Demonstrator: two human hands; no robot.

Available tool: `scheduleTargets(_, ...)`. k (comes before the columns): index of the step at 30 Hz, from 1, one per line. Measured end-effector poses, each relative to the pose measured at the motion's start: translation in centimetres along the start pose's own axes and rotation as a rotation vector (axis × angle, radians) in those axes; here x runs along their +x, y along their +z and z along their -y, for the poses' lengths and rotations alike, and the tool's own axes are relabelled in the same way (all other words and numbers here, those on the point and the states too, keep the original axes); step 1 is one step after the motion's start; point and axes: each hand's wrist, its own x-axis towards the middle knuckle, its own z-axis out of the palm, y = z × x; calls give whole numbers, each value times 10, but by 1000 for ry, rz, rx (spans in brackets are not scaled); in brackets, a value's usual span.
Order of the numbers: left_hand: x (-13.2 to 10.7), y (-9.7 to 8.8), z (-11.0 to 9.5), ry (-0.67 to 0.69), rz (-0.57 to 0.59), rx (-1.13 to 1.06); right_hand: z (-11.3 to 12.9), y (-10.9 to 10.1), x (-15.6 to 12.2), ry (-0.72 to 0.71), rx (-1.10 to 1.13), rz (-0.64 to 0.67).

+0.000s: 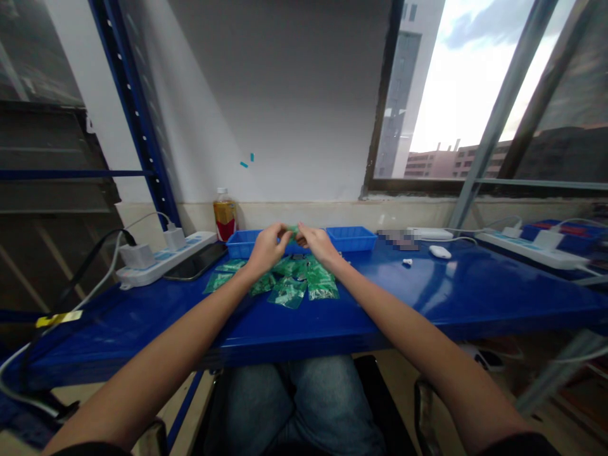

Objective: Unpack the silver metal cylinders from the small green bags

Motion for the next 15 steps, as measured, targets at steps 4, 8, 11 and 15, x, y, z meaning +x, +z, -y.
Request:
scheduleTargets(4,-1,1,0,156,133,93,-5,-1,4,246,155,34)
scheduleTargets(8,-1,3,1,196,202,80,-12,-3,5,172,-13,43)
scheduleTargets(11,1,4,0,40,201,-31,-15,-4,3,-75,-332,-18)
scheduleTargets(15,5,0,7,-447,244,-362,-10,-5,-3,-405,-701,-2)
